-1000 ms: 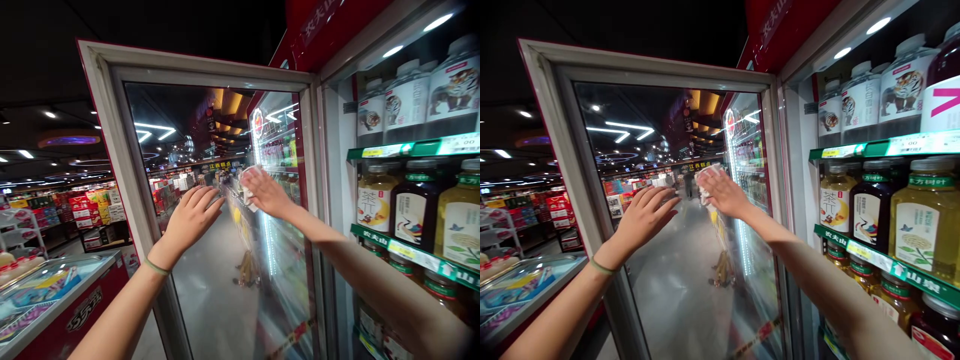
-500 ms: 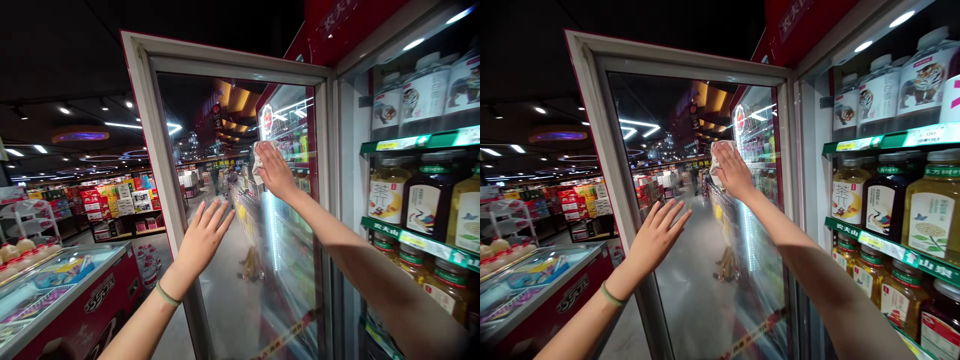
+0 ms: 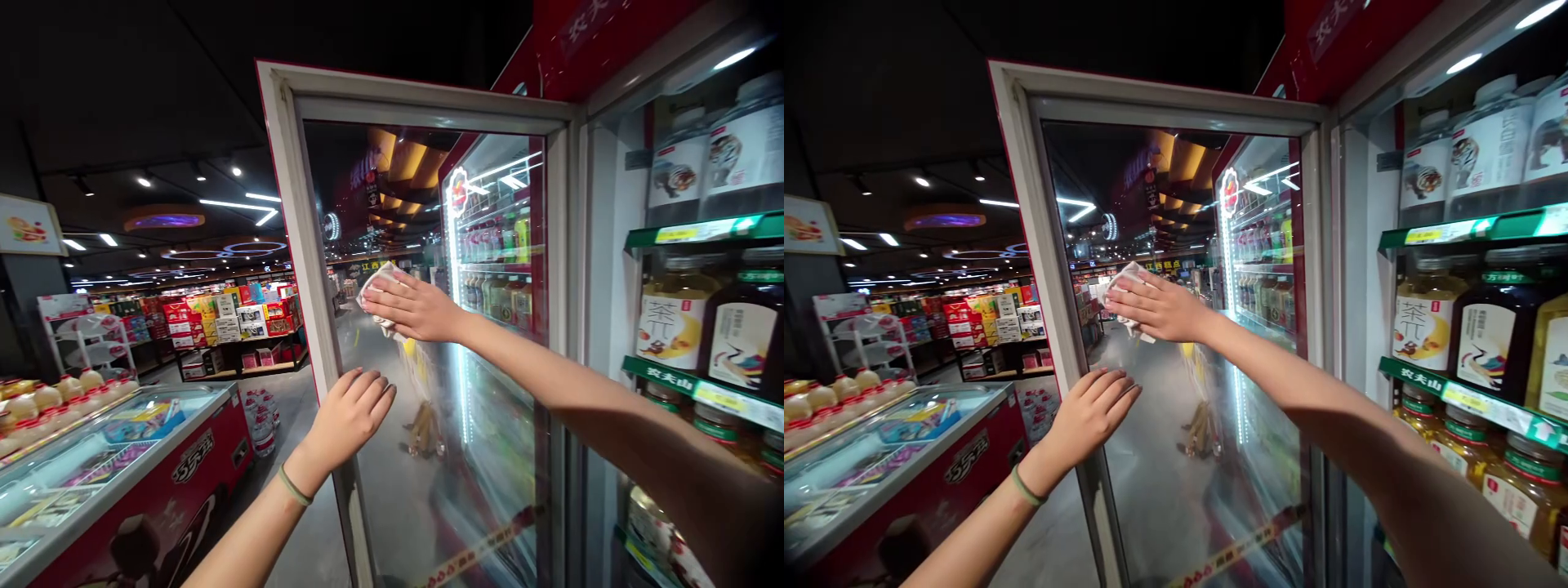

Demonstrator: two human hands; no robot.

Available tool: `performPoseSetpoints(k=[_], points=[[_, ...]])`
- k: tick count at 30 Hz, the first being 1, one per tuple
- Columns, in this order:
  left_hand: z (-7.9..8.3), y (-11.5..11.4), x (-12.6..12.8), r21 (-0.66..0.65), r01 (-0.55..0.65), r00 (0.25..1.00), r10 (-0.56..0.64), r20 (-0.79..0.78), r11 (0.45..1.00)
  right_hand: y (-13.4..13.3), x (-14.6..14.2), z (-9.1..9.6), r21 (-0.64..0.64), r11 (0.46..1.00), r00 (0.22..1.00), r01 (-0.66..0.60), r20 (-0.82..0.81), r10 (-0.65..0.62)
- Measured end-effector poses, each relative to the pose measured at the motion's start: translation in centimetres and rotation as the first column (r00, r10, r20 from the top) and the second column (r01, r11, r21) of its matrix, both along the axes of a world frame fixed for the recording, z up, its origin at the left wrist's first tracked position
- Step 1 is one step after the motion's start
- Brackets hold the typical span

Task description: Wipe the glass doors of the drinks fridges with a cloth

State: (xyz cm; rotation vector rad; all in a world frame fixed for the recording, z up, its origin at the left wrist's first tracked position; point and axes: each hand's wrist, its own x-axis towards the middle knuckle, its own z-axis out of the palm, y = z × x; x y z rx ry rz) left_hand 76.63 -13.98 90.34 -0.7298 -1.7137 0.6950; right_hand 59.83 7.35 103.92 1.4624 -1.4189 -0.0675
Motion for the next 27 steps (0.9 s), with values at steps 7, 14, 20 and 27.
performPoseSetpoints(k=[7, 14, 20, 27], points=[[-0.5, -0.5, 0.1, 0.014, -0.036, 0.999, 0.036, 0.017, 0.999, -2.6, 1.7, 1.2, -0.252, 0.968, 0.997, -0.004, 0.069, 0.022], [-1.3, -1.1, 0.2, -0.002, -0.077, 0.995, 0.077, 0.057, 0.997, -4.5, 3.0, 0.8, -0.217, 0.976, 0.997, -0.022, 0.069, 0.038], [-1.4, -1.4, -0.1, -0.031, -0.097, 0.992, 0.099, 0.079, 0.995, -5.3, 3.3, -0.5, -0.05, 0.992, 0.993, -0.115, 0.018, 0.116], [-1.7, -1.9, -0.1, -0.025, -0.072, 0.994, 0.073, 0.079, 0.997, -5.6, 3.2, -2.2, -0.163, 0.982, 0.995, -0.093, 0.028, 0.098]])
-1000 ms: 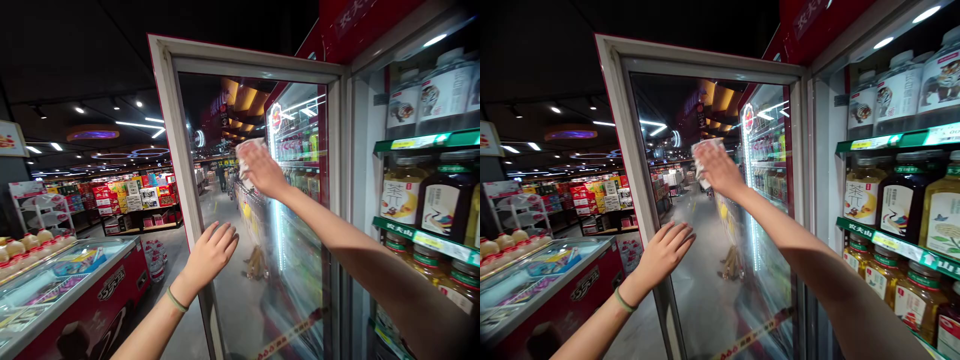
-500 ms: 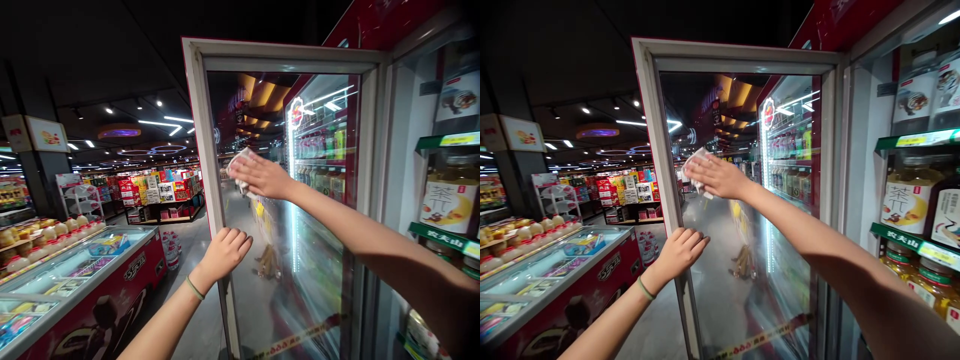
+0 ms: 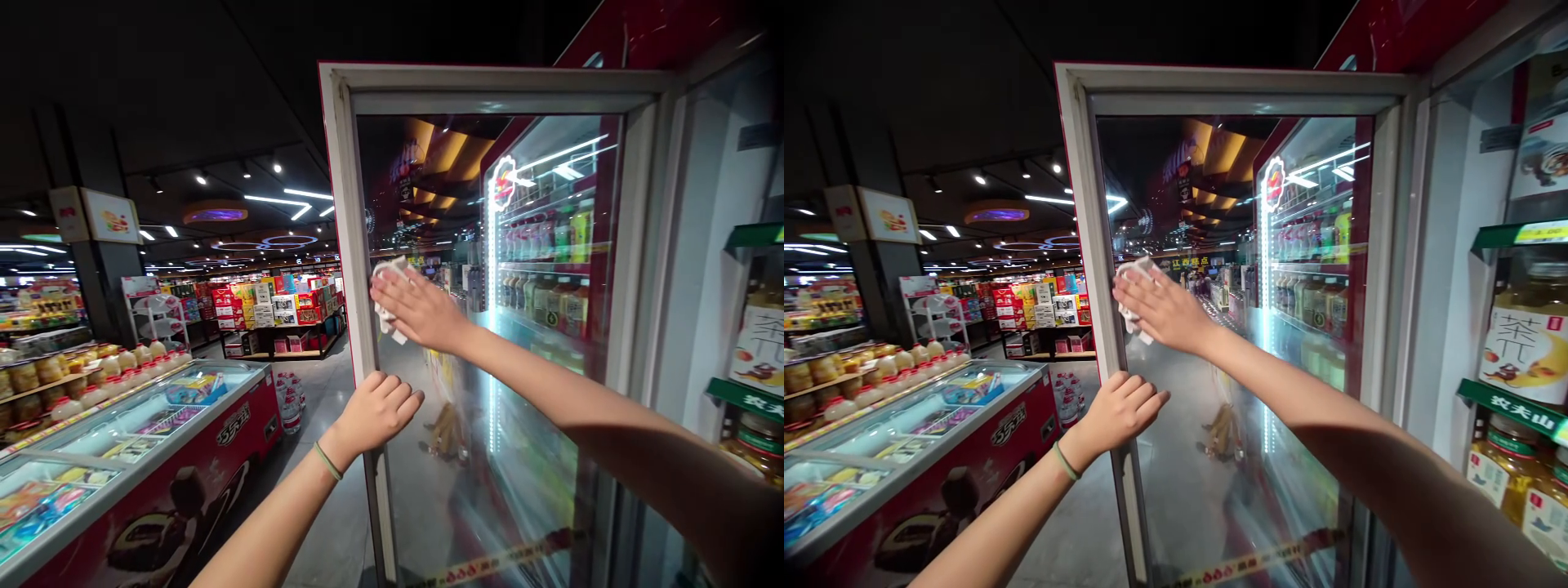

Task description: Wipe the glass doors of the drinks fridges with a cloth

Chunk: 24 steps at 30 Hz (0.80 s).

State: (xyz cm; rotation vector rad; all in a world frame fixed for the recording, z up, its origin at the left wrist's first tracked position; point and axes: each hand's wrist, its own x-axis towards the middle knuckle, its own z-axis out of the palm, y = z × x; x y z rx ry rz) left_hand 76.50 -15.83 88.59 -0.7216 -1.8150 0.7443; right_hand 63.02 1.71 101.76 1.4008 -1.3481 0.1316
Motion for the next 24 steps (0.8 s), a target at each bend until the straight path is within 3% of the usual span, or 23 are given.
performPoseSetpoints(k=[3, 8, 13, 18, 22, 24], points=[[-0.6, -0.4, 0.0, -0.027, 0.02, 1.0, -0.019, 0.023, 0.999, 0.4, -0.6, -0.9, 0.119, 0.992, 0.998, -0.041, -0.044, 0.046], [-0.9, -0.8, -0.2, -0.007, 0.077, 0.997, -0.077, 0.011, 0.997, -0.7, -0.1, -2.7, -0.156, 0.986, 0.993, 0.06, 0.109, -0.044], [-0.6, -1.0, -0.2, -0.035, 0.093, 0.996, -0.093, 0.02, 0.995, -0.7, -0.1, -5.5, 0.072, 0.997, 1.0, 0.019, 0.008, -0.02], [-0.5, -0.9, -0.2, -0.045, 0.082, 0.997, -0.082, -0.006, 0.996, -0.3, -0.5, -6.6, -0.169, 0.978, 0.988, 0.123, 0.118, -0.104], [-0.6, -1.1, 0.0, -0.073, 0.074, 0.997, -0.074, -0.001, 0.995, 0.6, -1.3, -7.3, 0.007, 0.996, 0.996, 0.091, -0.019, -0.091], [-0.6, -1.1, 0.2, -0.071, 0.062, 0.998, -0.062, 0.008, 0.995, 1.8, -2.2, -7.7, -0.105, 0.985, 0.991, 0.135, 0.038, -0.131]])
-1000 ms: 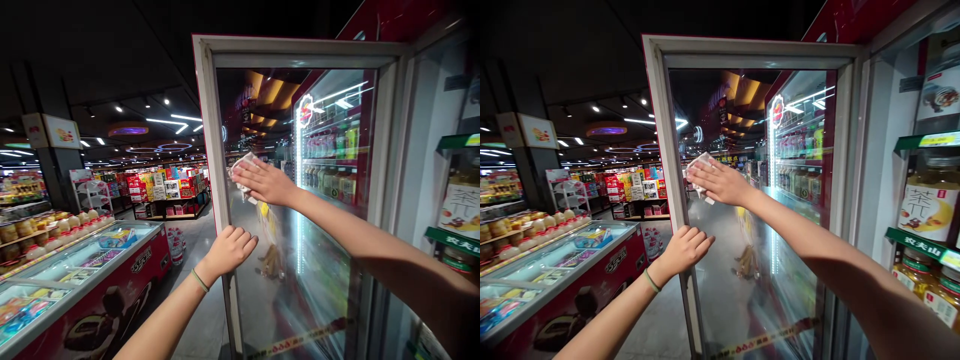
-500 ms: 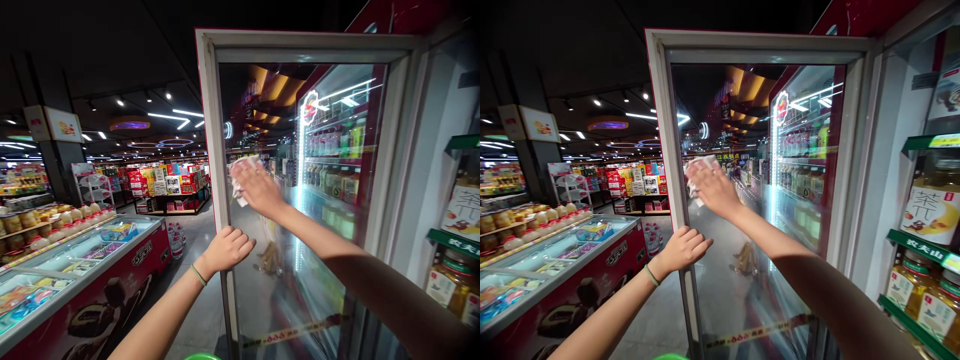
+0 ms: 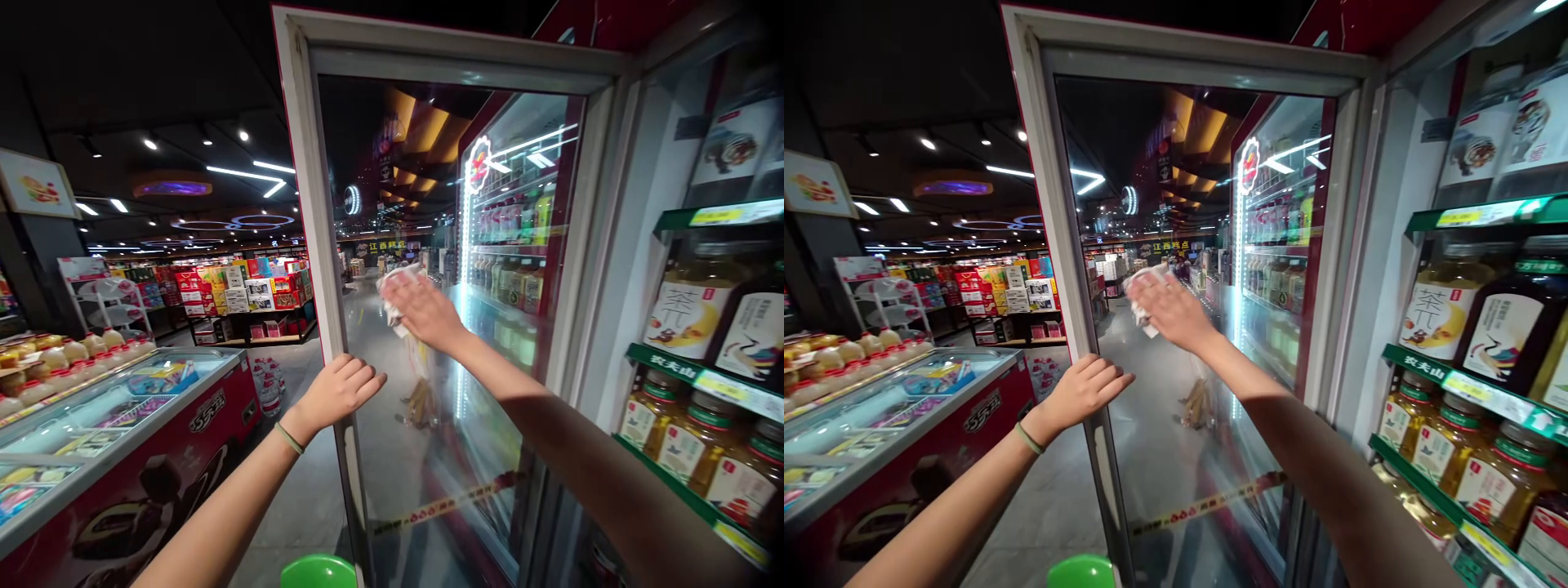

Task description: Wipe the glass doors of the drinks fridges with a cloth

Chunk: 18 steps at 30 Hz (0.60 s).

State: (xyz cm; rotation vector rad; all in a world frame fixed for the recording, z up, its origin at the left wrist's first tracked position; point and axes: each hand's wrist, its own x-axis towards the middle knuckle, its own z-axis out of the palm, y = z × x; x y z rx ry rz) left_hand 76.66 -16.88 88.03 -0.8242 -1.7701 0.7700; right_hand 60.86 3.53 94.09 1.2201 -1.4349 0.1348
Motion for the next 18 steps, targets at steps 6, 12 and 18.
performPoseSetpoints(k=[6, 12, 18], points=[[0.0, 1.1, -0.1, 0.131, 0.011, 0.999, -0.005, -0.047, 0.991, 3.2, -2.1, -1.3, -0.075, 0.995, 0.997, 0.06, 0.053, -0.056], [0.4, 3.7, -1.4, 0.324, 0.022, 0.992, 0.019, -0.122, 0.946, 4.8, -3.5, -1.4, -0.417, 0.895, 0.969, 0.159, 0.239, -0.061], [0.0, 5.6, -2.4, 0.439, -0.071, 0.978, 0.149, -0.147, 0.896, 6.7, -4.6, -3.6, -0.191, 0.976, 0.984, 0.106, 0.159, -0.076]])
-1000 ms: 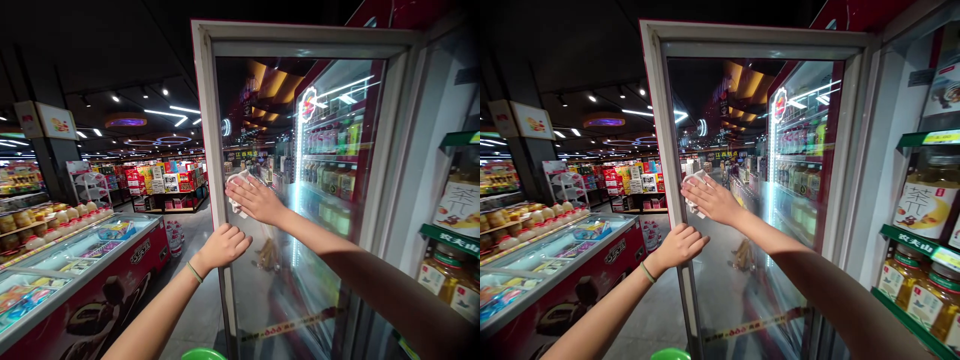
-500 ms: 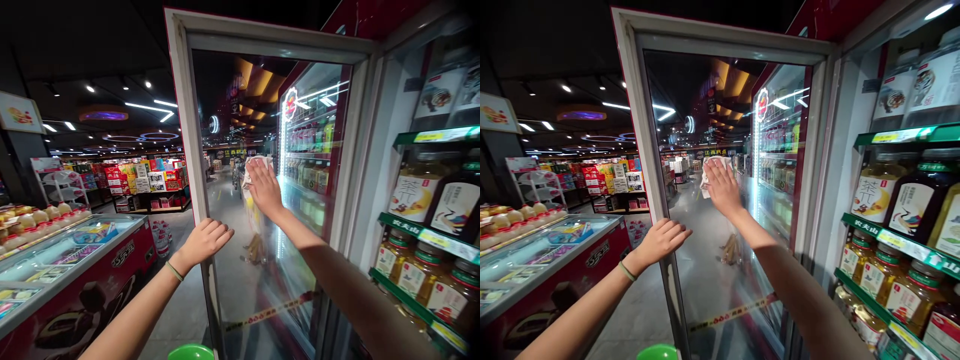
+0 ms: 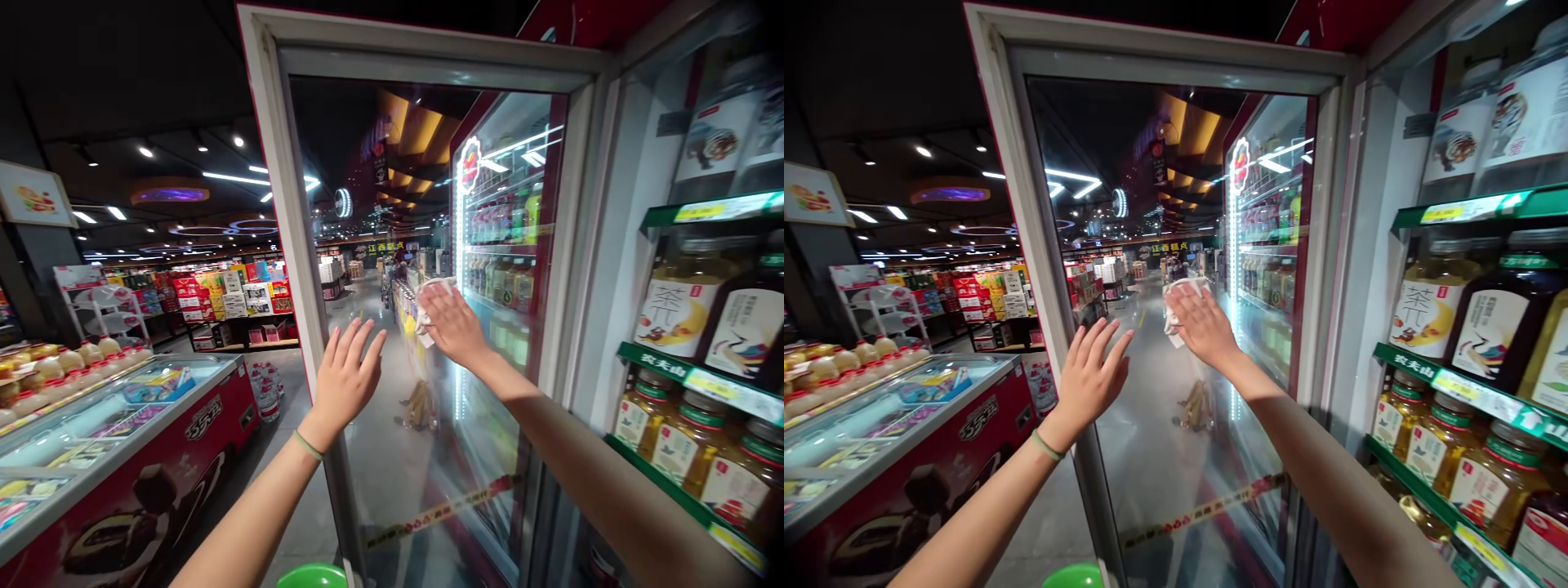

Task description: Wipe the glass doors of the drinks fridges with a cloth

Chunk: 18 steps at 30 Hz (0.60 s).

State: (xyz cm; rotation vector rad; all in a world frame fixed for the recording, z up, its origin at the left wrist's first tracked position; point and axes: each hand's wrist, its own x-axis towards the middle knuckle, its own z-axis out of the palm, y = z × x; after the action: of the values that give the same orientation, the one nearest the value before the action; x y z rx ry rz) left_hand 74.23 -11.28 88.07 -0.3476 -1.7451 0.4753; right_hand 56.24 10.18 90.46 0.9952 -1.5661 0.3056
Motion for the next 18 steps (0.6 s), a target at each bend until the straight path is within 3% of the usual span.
performPoseSetpoints(k=[3, 4, 5, 7, 9, 11, 14, 16, 18], points=[[0.0, 0.4, -0.4, -0.006, -0.035, 0.999, 0.035, 0.013, 0.999, 0.6, -0.5, 0.1, -0.315, 0.946, 0.994, 0.077, 0.096, -0.049], [0.1, 0.6, -0.7, 0.01, -0.045, 0.999, 0.045, 0.017, 0.999, 0.4, -0.5, 0.1, -0.362, 0.927, 0.992, 0.096, 0.117, -0.057], [0.1, 0.8, -1.0, 0.033, -0.052, 0.999, 0.051, 0.017, 0.998, 0.3, -0.6, 0.0, -0.355, 0.929, 0.991, 0.101, 0.12, -0.062], [0.1, 1.4, -1.6, 0.084, -0.051, 0.999, 0.05, 0.007, 0.995, 0.6, -1.0, -0.7, -0.15, 0.987, 0.997, 0.057, 0.052, -0.05], [0.1, 2.0, -2.1, 0.129, -0.044, 0.999, 0.044, 0.002, 0.991, 1.8, -1.7, -1.6, 0.003, 0.999, 0.999, 0.035, 0.017, -0.035], [-0.1, 2.8, -2.4, 0.176, -0.052, 0.999, 0.05, 0.012, 0.983, 3.7, -2.6, -2.2, -0.099, 0.993, 0.996, 0.062, 0.068, -0.056], [-0.6, 4.9, -3.1, 0.279, -0.074, 0.997, 0.072, 0.019, 0.957, 5.5, -3.3, -2.5, -0.384, 0.909, 0.976, 0.159, 0.203, -0.085], [-1.2, 6.7, -3.8, 0.336, -0.088, 0.996, 0.084, 0.028, 0.938, 6.0, -3.3, -2.8, -0.342, 0.925, 0.975, 0.168, 0.199, -0.103], [-1.9, 8.5, -4.8, 0.37, -0.097, 0.995, 0.085, 0.049, 0.924, 6.8, -3.7, -3.5, -0.138, 0.983, 0.989, 0.125, 0.102, -0.111]])
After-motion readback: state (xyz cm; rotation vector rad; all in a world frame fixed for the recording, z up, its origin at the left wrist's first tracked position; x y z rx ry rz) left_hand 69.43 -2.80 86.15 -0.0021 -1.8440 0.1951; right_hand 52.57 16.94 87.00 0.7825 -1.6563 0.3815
